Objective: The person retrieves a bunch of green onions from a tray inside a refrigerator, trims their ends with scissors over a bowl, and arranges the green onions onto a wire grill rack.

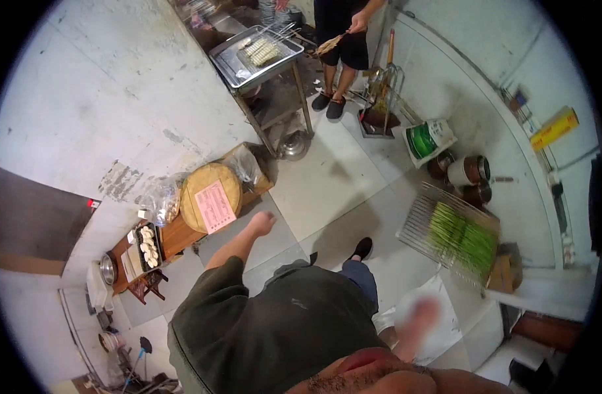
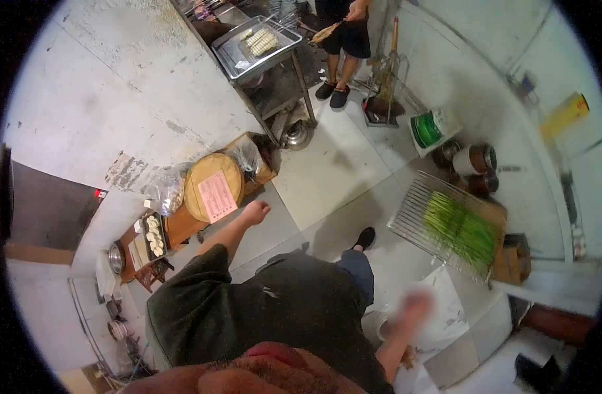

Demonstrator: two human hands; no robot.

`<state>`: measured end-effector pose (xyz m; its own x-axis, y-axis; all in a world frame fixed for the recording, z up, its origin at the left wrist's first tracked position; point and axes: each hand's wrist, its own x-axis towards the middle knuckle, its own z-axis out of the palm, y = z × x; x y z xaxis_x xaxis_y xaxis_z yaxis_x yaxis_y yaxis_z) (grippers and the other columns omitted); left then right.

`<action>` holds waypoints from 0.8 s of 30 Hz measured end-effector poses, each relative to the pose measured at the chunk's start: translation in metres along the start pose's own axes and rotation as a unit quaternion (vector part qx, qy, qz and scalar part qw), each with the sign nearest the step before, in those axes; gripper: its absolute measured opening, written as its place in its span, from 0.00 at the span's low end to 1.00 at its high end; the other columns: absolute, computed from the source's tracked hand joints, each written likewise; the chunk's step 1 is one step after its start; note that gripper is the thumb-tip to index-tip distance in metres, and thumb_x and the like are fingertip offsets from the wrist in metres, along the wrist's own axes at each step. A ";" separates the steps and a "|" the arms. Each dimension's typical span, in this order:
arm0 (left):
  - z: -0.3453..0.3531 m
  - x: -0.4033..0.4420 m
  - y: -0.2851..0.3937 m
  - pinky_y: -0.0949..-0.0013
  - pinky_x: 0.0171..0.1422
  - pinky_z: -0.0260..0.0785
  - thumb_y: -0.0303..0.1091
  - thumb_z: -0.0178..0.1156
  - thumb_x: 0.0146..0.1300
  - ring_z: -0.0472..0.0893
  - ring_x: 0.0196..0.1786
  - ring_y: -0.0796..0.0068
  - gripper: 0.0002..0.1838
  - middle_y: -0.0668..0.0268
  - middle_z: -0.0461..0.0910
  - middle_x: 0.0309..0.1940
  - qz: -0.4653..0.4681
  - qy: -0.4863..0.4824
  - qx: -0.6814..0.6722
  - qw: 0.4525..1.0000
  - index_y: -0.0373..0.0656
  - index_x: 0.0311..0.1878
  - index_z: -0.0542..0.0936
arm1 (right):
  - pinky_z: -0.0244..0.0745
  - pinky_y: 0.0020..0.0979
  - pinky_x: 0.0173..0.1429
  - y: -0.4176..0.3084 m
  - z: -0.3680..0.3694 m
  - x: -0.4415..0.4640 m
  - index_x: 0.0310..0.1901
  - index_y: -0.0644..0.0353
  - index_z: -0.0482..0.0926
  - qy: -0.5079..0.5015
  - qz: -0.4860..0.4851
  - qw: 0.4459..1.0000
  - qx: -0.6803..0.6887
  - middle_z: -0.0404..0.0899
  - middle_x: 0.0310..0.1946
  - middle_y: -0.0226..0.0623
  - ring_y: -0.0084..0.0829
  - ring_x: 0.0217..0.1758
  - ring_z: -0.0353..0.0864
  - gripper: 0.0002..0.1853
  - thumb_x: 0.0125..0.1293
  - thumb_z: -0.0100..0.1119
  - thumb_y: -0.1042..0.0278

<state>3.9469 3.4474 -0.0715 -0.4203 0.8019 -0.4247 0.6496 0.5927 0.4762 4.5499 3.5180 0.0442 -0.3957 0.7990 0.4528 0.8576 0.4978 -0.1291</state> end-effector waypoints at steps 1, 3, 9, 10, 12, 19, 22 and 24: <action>0.001 -0.004 -0.007 0.55 0.56 0.71 0.45 0.52 0.64 0.79 0.50 0.46 0.20 0.46 0.81 0.43 -0.026 0.009 0.003 1.000 0.36 0.44 0.82 | 0.74 0.32 0.45 -0.006 0.001 0.053 0.48 0.63 0.74 -0.035 0.076 0.992 0.096 0.78 0.40 0.40 0.31 0.43 0.77 0.12 0.73 0.47 0.63; -0.010 -0.026 -0.012 0.54 0.55 0.72 0.45 0.53 0.63 0.80 0.48 0.44 0.20 0.47 0.82 0.41 -0.114 0.021 0.004 0.993 0.36 0.42 0.83 | 0.74 0.29 0.39 -0.033 -0.002 0.164 0.45 0.63 0.73 -0.112 0.367 0.852 0.357 0.79 0.35 0.40 0.28 0.35 0.77 0.12 0.73 0.48 0.62; 0.019 -0.087 0.005 0.57 0.53 0.73 0.43 0.54 0.61 0.82 0.45 0.50 0.20 0.47 0.83 0.38 -0.341 0.063 -0.165 0.923 0.35 0.44 0.83 | 0.67 0.25 0.24 -0.022 0.101 0.353 0.37 0.62 0.72 -0.305 0.380 0.660 0.572 0.75 0.23 0.37 0.24 0.21 0.73 0.08 0.71 0.50 0.66; 0.026 -0.092 0.017 0.58 0.52 0.74 0.43 0.54 0.61 0.83 0.45 0.52 0.20 0.48 0.83 0.38 -0.372 0.071 -0.192 0.905 0.35 0.44 0.83 | 0.66 0.25 0.22 -0.027 0.119 0.384 0.35 0.60 0.72 -0.336 0.359 0.649 0.581 0.74 0.21 0.35 0.24 0.21 0.73 0.07 0.71 0.50 0.67; 0.055 -0.100 0.025 0.60 0.50 0.74 0.43 0.55 0.61 0.84 0.43 0.55 0.20 0.49 0.84 0.37 -0.424 0.065 -0.242 0.870 0.35 0.45 0.83 | 0.67 0.25 0.23 -0.058 0.142 0.443 0.35 0.61 0.72 -0.376 0.305 0.641 0.596 0.74 0.21 0.35 0.24 0.20 0.72 0.08 0.70 0.50 0.66; 0.092 -0.037 0.021 0.62 0.44 0.75 0.42 0.56 0.63 0.84 0.38 0.64 0.18 0.55 0.85 0.34 -0.434 0.102 -0.371 0.815 0.35 0.44 0.83 | 0.65 0.25 0.24 -0.194 0.232 0.589 0.37 0.64 0.73 -0.471 0.184 0.630 0.589 0.78 0.24 0.37 0.22 0.20 0.72 0.10 0.69 0.52 0.65; 0.050 0.002 0.028 0.64 0.43 0.74 0.43 0.56 0.64 0.83 0.36 0.66 0.19 0.55 0.84 0.32 -0.468 0.176 -0.396 0.771 0.34 0.43 0.82 | 0.64 0.24 0.25 -0.256 0.269 0.654 0.36 0.63 0.74 -0.500 0.114 0.629 0.585 0.78 0.24 0.37 0.21 0.20 0.71 0.09 0.69 0.52 0.65; 0.036 0.010 0.015 0.64 0.44 0.74 0.44 0.55 0.65 0.83 0.36 0.66 0.19 0.55 0.84 0.32 -0.459 0.242 -0.386 0.763 0.34 0.41 0.82 | 0.64 0.23 0.25 -0.290 0.305 0.688 0.36 0.63 0.75 -0.517 0.091 0.616 0.587 0.79 0.25 0.36 0.20 0.21 0.71 0.09 0.68 0.54 0.65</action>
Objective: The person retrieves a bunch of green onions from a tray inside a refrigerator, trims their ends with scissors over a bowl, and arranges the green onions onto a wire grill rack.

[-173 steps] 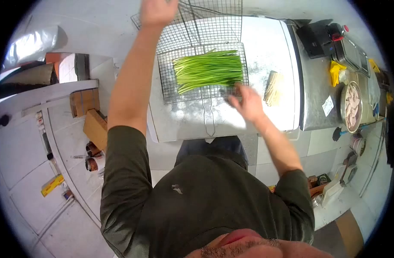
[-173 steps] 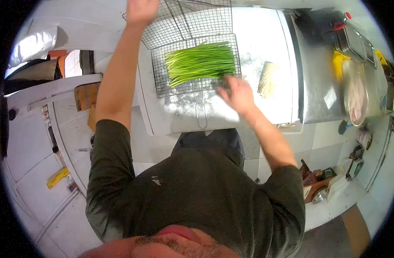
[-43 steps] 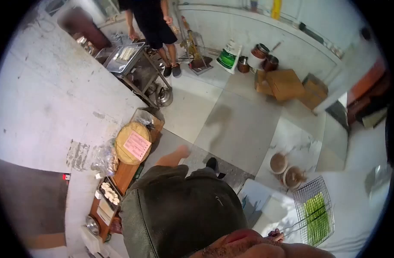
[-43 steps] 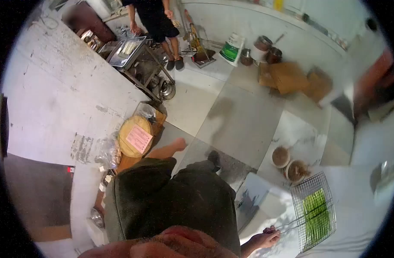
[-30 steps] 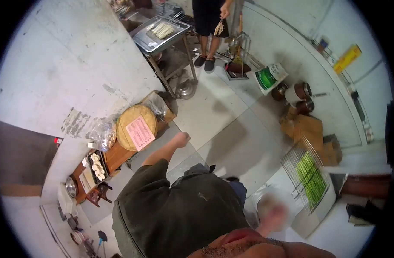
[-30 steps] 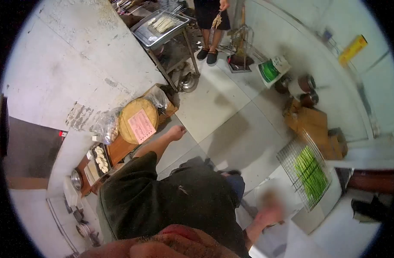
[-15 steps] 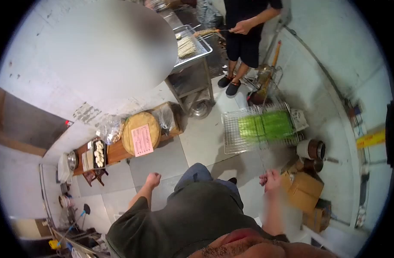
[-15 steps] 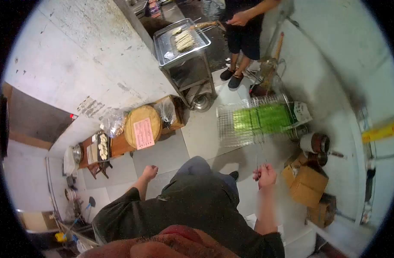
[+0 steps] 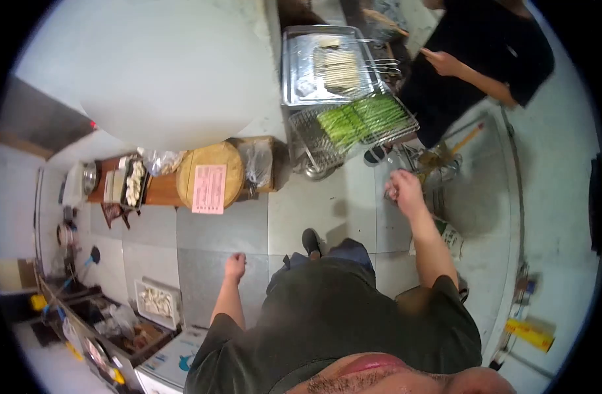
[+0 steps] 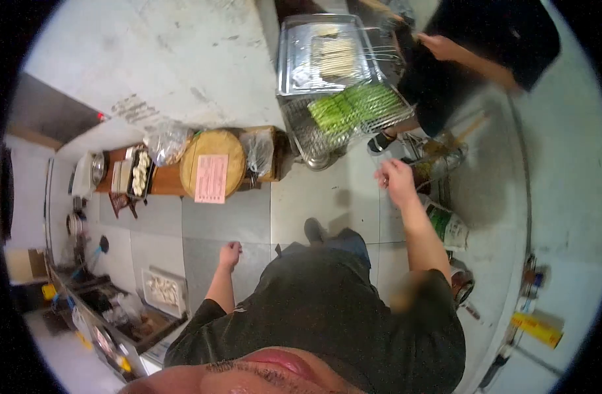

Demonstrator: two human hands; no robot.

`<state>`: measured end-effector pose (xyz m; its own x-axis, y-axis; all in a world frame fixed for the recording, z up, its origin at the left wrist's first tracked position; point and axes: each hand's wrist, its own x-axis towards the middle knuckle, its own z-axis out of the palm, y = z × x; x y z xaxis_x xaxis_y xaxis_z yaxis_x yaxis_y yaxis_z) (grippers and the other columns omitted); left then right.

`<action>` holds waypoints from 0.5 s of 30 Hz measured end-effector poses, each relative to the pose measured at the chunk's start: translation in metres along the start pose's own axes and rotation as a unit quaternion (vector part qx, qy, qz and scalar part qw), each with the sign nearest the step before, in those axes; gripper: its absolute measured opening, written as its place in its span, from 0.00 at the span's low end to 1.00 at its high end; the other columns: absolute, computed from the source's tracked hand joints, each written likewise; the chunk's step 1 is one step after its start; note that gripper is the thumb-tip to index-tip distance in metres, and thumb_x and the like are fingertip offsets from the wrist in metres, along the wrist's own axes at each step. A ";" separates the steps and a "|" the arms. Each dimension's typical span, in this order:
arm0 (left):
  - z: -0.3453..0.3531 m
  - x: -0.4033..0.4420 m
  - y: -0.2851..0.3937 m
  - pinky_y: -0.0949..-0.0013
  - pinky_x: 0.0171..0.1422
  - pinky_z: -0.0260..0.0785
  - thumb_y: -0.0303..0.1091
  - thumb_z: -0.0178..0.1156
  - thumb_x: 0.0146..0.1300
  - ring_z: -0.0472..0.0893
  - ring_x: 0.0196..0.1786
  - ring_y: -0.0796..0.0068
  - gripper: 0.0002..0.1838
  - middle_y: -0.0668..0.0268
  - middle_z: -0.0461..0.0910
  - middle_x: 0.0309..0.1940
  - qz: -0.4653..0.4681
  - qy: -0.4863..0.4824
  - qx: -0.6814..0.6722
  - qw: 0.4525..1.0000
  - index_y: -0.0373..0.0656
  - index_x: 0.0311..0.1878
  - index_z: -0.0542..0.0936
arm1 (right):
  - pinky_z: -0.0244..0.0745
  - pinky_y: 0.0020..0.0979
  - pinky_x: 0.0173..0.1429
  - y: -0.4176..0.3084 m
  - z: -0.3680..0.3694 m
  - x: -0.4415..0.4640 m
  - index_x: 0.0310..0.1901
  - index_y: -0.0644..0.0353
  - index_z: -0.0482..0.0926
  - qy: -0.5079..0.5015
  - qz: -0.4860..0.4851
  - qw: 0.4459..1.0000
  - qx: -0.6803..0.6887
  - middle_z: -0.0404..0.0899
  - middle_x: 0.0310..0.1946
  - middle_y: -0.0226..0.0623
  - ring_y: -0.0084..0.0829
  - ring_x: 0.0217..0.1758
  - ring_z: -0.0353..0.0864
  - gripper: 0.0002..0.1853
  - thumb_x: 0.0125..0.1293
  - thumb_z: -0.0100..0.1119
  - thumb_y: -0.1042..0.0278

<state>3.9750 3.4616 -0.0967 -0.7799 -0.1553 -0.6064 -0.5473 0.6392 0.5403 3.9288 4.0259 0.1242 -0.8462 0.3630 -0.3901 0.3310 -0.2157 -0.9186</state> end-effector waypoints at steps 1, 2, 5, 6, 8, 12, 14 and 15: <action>0.008 0.000 0.015 0.64 0.44 0.73 0.44 0.55 0.65 0.84 0.37 0.66 0.19 0.55 0.84 0.32 0.007 0.023 -0.022 0.999 0.34 0.41 0.82 | 0.64 0.23 0.25 -0.012 -0.007 0.034 0.37 0.63 0.75 -0.001 0.000 1.000 0.005 0.79 0.25 0.35 0.20 0.21 0.71 0.09 0.68 0.54 0.65; 0.010 -0.004 0.031 0.64 0.45 0.73 0.43 0.54 0.65 0.84 0.38 0.65 0.19 0.55 0.84 0.32 0.009 0.044 -0.031 0.998 0.34 0.41 0.82 | 0.64 0.22 0.26 -0.021 -0.006 0.067 0.38 0.63 0.75 -0.012 0.001 1.000 0.007 0.78 0.25 0.35 0.20 0.22 0.71 0.09 0.68 0.55 0.65; 0.005 -0.027 0.052 0.64 0.46 0.73 0.43 0.53 0.65 0.83 0.40 0.61 0.19 0.54 0.84 0.32 -0.068 0.106 -0.063 0.990 0.36 0.42 0.82 | 0.69 0.24 0.30 -0.034 -0.009 0.190 0.44 0.64 0.75 -0.078 -0.013 0.997 0.001 0.80 0.31 0.37 0.23 0.29 0.76 0.10 0.68 0.56 0.66; 0.008 -0.032 0.040 0.63 0.48 0.73 0.43 0.53 0.64 0.83 0.41 0.58 0.19 0.53 0.83 0.34 -0.104 0.143 -0.087 0.980 0.36 0.43 0.82 | 0.71 0.25 0.31 -0.038 0.000 0.227 0.46 0.64 0.75 -0.081 -0.023 0.996 -0.008 0.80 0.35 0.39 0.24 0.31 0.77 0.12 0.68 0.56 0.65; 0.036 -0.066 0.010 0.61 0.52 0.73 0.43 0.53 0.64 0.82 0.45 0.54 0.19 0.51 0.83 0.36 -0.176 0.186 -0.107 0.961 0.35 0.43 0.82 | 0.71 0.22 0.38 -0.051 0.014 0.271 0.49 0.64 0.75 -0.113 0.014 0.993 -0.028 0.78 0.41 0.33 0.26 0.44 0.79 0.10 0.71 0.52 0.67; 0.074 -0.139 -0.016 0.57 0.56 0.71 0.43 0.52 0.64 0.80 0.50 0.49 0.19 0.47 0.82 0.42 -0.316 0.224 -0.094 0.917 0.35 0.43 0.82 | 0.70 0.29 0.55 -0.015 -0.012 0.379 0.61 0.63 0.71 -0.095 0.085 0.992 0.021 0.74 0.54 0.38 0.31 0.57 0.74 0.20 0.71 0.52 0.65; 0.109 -0.171 -0.018 0.56 0.57 0.70 0.43 0.52 0.64 0.79 0.52 0.47 0.20 0.45 0.80 0.44 -0.363 0.206 -0.076 0.905 0.35 0.43 0.82 | 0.67 0.29 0.56 -0.017 -0.019 0.388 0.63 0.61 0.69 -0.068 0.110 0.991 -0.022 0.73 0.55 0.33 0.28 0.54 0.73 0.22 0.71 0.53 0.61; 0.130 -0.184 -0.040 0.55 0.58 0.70 0.44 0.50 0.64 0.78 0.52 0.46 0.20 0.44 0.80 0.45 -0.380 0.193 -0.111 0.897 0.36 0.43 0.82 | 0.67 0.29 0.54 -0.019 -0.021 0.392 0.63 0.58 0.69 -0.067 0.142 0.986 -0.054 0.73 0.55 0.31 0.27 0.48 0.73 0.23 0.71 0.54 0.58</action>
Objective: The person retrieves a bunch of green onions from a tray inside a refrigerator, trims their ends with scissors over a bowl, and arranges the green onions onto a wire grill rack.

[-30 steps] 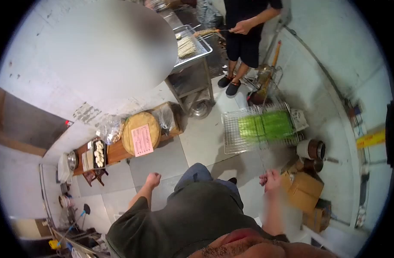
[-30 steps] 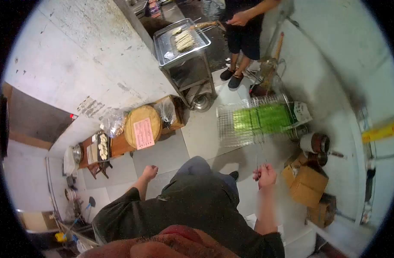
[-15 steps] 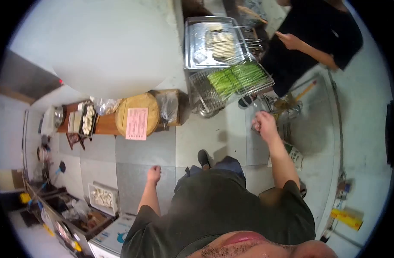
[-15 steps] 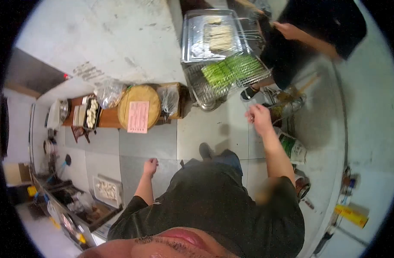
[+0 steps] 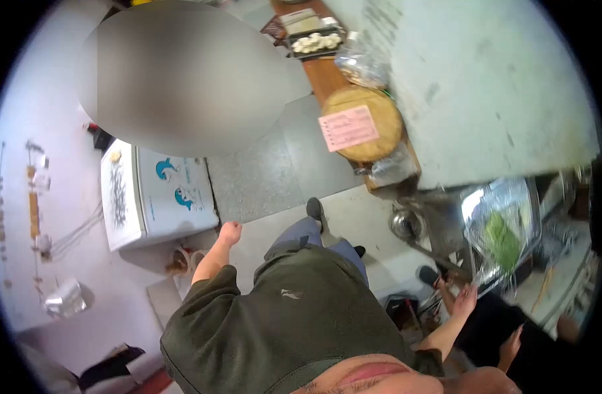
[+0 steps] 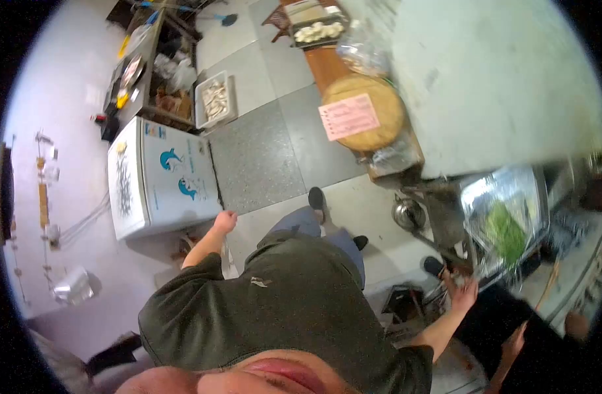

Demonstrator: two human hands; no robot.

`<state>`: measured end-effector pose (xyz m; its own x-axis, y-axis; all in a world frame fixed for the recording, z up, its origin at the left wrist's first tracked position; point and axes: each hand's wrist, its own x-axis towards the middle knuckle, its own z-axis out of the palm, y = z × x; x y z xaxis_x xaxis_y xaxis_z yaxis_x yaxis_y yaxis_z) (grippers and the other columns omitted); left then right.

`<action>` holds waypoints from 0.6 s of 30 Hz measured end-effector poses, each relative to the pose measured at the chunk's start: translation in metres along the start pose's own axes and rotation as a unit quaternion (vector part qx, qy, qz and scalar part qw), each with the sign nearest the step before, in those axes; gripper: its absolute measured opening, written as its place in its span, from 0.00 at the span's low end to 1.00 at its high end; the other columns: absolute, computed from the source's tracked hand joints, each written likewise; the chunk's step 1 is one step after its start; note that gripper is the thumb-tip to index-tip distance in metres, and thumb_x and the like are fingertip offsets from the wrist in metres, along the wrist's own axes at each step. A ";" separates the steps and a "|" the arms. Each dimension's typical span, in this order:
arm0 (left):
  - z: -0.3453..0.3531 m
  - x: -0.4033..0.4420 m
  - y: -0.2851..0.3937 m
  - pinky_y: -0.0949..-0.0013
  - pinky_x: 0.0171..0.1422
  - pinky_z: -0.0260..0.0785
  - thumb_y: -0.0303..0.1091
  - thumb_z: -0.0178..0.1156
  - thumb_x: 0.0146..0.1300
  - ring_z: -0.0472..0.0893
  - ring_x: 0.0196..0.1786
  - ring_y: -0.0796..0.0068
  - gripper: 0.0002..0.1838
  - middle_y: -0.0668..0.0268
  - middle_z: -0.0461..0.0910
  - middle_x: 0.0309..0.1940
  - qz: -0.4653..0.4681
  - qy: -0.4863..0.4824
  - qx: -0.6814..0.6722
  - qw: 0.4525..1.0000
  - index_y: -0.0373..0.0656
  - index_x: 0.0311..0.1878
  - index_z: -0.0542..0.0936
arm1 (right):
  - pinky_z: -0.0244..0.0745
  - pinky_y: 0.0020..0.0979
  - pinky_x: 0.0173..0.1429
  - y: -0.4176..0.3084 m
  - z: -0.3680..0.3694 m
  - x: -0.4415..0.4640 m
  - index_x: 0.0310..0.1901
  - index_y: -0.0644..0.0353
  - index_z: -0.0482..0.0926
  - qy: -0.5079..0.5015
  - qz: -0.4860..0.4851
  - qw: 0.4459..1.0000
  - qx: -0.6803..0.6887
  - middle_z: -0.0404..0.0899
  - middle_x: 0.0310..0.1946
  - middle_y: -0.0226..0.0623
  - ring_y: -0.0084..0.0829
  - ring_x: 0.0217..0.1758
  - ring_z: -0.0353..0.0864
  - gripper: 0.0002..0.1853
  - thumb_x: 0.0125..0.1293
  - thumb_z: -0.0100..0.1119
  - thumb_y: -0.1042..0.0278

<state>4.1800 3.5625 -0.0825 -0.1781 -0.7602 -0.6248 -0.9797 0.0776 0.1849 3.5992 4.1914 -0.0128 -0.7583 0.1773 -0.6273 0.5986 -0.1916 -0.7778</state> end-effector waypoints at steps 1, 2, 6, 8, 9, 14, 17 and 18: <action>0.014 0.004 -0.035 0.54 0.58 0.70 0.45 0.49 0.65 0.78 0.52 0.45 0.21 0.44 0.79 0.46 -0.024 -0.022 -0.024 0.999 0.36 0.42 0.82 | 0.67 0.29 0.52 0.002 -0.019 0.023 0.61 0.56 0.70 -0.015 0.011 0.999 -0.034 0.73 0.53 0.31 0.26 0.44 0.72 0.21 0.71 0.53 0.57; 0.025 0.001 -0.059 0.53 0.59 0.69 0.46 0.48 0.65 0.77 0.53 0.45 0.22 0.44 0.79 0.46 -0.039 -0.040 0.008 0.998 0.36 0.41 0.83 | 0.69 0.32 0.52 -0.005 -0.007 0.010 0.60 0.57 0.70 0.012 0.012 1.000 0.007 0.75 0.50 0.30 0.25 0.43 0.71 0.21 0.71 0.53 0.55; 0.062 0.016 -0.144 0.54 0.64 0.67 0.48 0.47 0.66 0.76 0.57 0.47 0.24 0.46 0.79 0.48 -0.025 -0.154 0.117 0.981 0.36 0.44 0.82 | 0.40 0.47 0.79 -0.034 0.086 -0.072 0.76 0.56 0.41 0.189 -0.014 0.972 0.137 0.45 0.76 0.41 0.43 0.79 0.45 0.47 0.67 0.47 0.35; 0.043 0.044 -0.146 0.55 0.64 0.67 0.49 0.47 0.66 0.75 0.58 0.47 0.25 0.47 0.79 0.50 -0.114 -0.167 0.014 0.979 0.36 0.46 0.82 | 0.46 0.49 0.76 -0.020 0.121 -0.067 0.73 0.58 0.47 0.276 -0.057 0.957 0.063 0.48 0.75 0.43 0.45 0.76 0.50 0.44 0.67 0.48 0.36; 0.025 0.063 -0.142 0.55 0.64 0.67 0.49 0.47 0.66 0.75 0.58 0.48 0.25 0.47 0.79 0.51 -0.137 -0.155 -0.022 0.978 0.35 0.47 0.82 | 0.49 0.49 0.74 -0.008 0.147 -0.067 0.72 0.59 0.50 0.316 -0.070 0.946 -0.006 0.50 0.74 0.44 0.45 0.75 0.52 0.42 0.67 0.48 0.37; -0.076 0.228 -0.095 0.55 0.63 0.67 0.49 0.50 0.64 0.75 0.58 0.47 0.25 0.44 0.77 0.52 -0.108 -0.030 -0.086 0.990 0.34 0.48 0.81 | 0.63 0.52 0.67 0.056 0.256 -0.037 0.65 0.63 0.67 0.576 0.054 0.742 -0.339 0.57 0.71 0.50 0.49 0.68 0.64 0.35 0.66 0.51 0.42; -0.175 0.330 -0.012 0.54 0.60 0.69 0.46 0.51 0.64 0.77 0.55 0.45 0.23 0.43 0.79 0.47 -0.008 0.095 -0.160 0.983 0.34 0.47 0.81 | 0.69 0.50 0.61 0.081 0.409 -0.069 0.59 0.70 0.71 0.448 -0.041 0.750 -0.485 0.65 0.64 0.56 0.51 0.62 0.71 0.32 0.66 0.53 0.47; -0.225 0.348 0.031 0.55 0.61 0.69 0.46 0.52 0.63 0.77 0.55 0.47 0.23 0.44 0.79 0.48 0.008 0.100 -0.207 0.973 0.34 0.47 0.82 | 0.71 0.49 0.58 0.083 0.494 -0.113 0.57 0.74 0.72 0.323 -0.125 0.774 -0.530 0.68 0.61 0.58 0.52 0.59 0.73 0.31 0.66 0.54 0.49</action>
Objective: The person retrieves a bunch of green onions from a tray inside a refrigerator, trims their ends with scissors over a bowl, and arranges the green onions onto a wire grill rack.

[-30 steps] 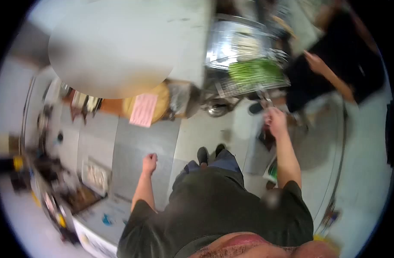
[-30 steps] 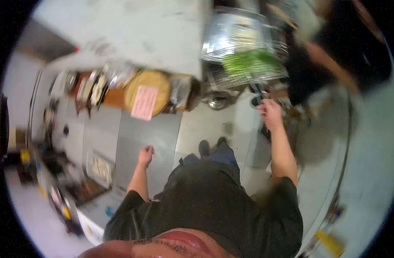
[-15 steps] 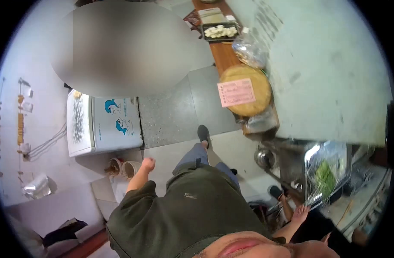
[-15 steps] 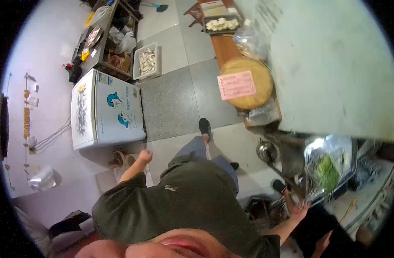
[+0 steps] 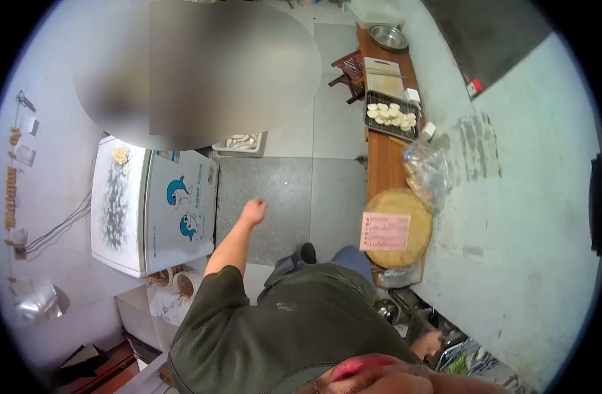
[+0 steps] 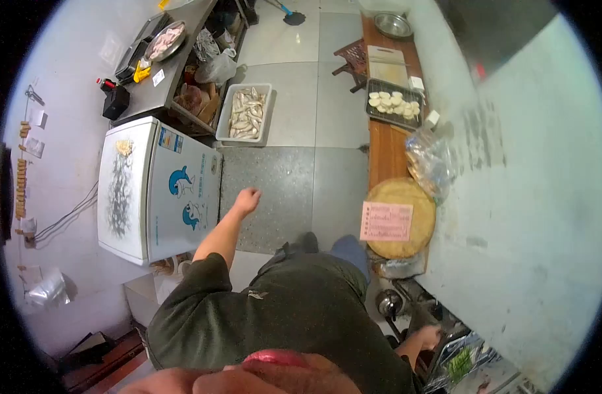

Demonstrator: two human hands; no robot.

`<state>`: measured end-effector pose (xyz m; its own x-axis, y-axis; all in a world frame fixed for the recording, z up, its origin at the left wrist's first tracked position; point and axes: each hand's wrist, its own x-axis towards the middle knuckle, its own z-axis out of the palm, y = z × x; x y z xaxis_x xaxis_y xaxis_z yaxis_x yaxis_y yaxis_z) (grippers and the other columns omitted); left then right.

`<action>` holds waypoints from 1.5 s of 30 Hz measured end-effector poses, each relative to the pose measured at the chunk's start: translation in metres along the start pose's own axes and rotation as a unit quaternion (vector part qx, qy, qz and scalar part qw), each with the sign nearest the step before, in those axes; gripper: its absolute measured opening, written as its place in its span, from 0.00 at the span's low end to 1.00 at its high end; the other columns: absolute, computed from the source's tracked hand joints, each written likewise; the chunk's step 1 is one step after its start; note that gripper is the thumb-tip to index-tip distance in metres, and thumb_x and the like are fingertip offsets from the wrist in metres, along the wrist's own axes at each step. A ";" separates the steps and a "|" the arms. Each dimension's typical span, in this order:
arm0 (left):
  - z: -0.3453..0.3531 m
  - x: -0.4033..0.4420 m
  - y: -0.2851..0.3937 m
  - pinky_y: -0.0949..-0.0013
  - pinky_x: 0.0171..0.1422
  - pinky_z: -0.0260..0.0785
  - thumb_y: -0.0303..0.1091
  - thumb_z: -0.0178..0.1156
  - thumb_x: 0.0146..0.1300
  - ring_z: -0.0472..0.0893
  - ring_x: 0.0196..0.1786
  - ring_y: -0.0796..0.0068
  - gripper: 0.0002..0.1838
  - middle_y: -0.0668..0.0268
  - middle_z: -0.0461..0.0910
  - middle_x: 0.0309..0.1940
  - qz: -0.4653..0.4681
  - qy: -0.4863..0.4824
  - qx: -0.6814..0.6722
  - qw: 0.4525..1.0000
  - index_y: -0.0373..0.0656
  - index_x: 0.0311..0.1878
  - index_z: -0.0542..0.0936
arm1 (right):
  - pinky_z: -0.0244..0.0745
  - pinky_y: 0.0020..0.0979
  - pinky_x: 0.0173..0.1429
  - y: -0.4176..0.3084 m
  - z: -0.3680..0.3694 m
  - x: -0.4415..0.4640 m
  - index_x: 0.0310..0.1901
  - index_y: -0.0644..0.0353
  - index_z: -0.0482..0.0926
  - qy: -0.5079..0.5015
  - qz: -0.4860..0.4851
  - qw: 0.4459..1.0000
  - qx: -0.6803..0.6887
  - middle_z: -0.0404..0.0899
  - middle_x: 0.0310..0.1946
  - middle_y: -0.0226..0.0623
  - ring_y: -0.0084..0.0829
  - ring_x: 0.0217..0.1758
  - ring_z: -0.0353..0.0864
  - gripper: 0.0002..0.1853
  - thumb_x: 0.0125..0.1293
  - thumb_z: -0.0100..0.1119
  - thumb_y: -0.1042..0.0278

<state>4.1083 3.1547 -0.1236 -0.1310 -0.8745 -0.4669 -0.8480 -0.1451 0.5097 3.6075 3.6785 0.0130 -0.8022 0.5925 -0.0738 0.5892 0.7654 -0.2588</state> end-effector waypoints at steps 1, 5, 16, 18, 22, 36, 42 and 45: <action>-0.014 0.036 0.038 0.55 0.61 0.68 0.46 0.53 0.64 0.77 0.56 0.48 0.22 0.46 0.79 0.50 -0.013 -0.038 -0.032 0.999 0.36 0.49 0.81 | 0.73 0.48 0.56 -0.063 -0.001 -0.051 0.55 0.77 0.73 -0.055 -0.102 0.993 0.037 0.71 0.58 0.60 0.52 0.57 0.74 0.30 0.67 0.54 0.51; -0.063 0.133 0.130 0.58 0.57 0.70 0.43 0.53 0.66 0.79 0.53 0.50 0.19 0.48 0.80 0.46 0.135 0.014 -0.019 0.991 0.37 0.48 0.80 | 0.69 0.39 0.59 -0.255 0.084 -0.122 0.53 0.78 0.74 -0.075 -0.340 0.887 0.304 0.77 0.51 0.53 0.40 0.52 0.77 0.25 0.68 0.54 0.59; -0.088 0.169 -0.064 0.58 0.51 0.73 0.41 0.56 0.60 0.82 0.45 0.51 0.18 0.47 0.83 0.38 -0.400 0.169 -0.201 0.878 0.34 0.41 0.83 | 0.69 0.48 0.62 -0.796 -0.047 -0.478 0.55 0.62 0.73 -0.195 -0.558 -0.124 0.797 0.76 0.50 0.45 0.42 0.58 0.74 0.24 0.71 0.46 0.48; -0.051 0.149 -0.101 0.60 0.50 0.74 0.41 0.55 0.61 0.83 0.45 0.54 0.16 0.50 0.84 0.38 -0.489 0.154 -0.186 0.838 0.38 0.40 0.84 | 0.68 0.48 0.62 -0.846 -0.062 -0.548 0.56 0.62 0.73 -0.229 -0.546 -0.206 0.779 0.75 0.51 0.45 0.42 0.59 0.73 0.24 0.71 0.46 0.49; -0.033 0.189 -0.047 0.60 0.48 0.76 0.40 0.49 0.66 0.83 0.46 0.59 0.15 0.55 0.84 0.40 -0.306 -0.260 0.212 0.891 0.44 0.44 0.83 | 0.67 0.48 0.63 -0.932 -0.053 -0.680 0.56 0.62 0.73 -0.272 -0.572 -0.240 0.736 0.75 0.52 0.44 0.42 0.59 0.72 0.24 0.70 0.47 0.49; -0.557 0.911 0.252 0.64 0.43 0.71 0.45 0.55 0.67 0.82 0.37 0.63 0.19 0.53 0.82 0.31 -0.041 0.291 -0.194 0.936 0.34 0.42 0.79 | 0.64 0.46 0.66 -1.272 0.036 -0.950 0.57 0.63 0.72 -0.304 -0.598 -0.237 0.703 0.73 0.54 0.43 0.42 0.62 0.70 0.24 0.69 0.50 0.52; -0.558 1.023 0.257 0.60 0.42 0.72 0.46 0.54 0.66 0.82 0.35 0.56 0.19 0.54 0.82 0.30 -0.173 0.222 -0.143 0.949 0.37 0.43 0.80 | 0.62 0.46 0.67 -1.452 0.097 -1.029 0.57 0.64 0.72 -0.332 -0.579 -0.232 0.707 0.73 0.56 0.43 0.42 0.63 0.69 0.24 0.69 0.51 0.53; -0.501 1.031 0.252 0.55 0.52 0.73 0.48 0.55 0.63 0.81 0.48 0.49 0.20 0.48 0.82 0.41 -0.237 0.105 -0.085 0.962 0.38 0.41 0.83 | 0.61 0.45 0.67 -1.538 0.121 -1.082 0.58 0.64 0.72 -0.347 -0.574 -0.233 0.704 0.72 0.56 0.43 0.42 0.63 0.68 0.24 0.68 0.52 0.54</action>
<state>4.0171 1.9844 -0.1143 0.3721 -0.7632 -0.5282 -0.6888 -0.6085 0.3940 3.5578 1.8298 0.3747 -0.1172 0.1344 0.9840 0.2163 -0.9636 0.1574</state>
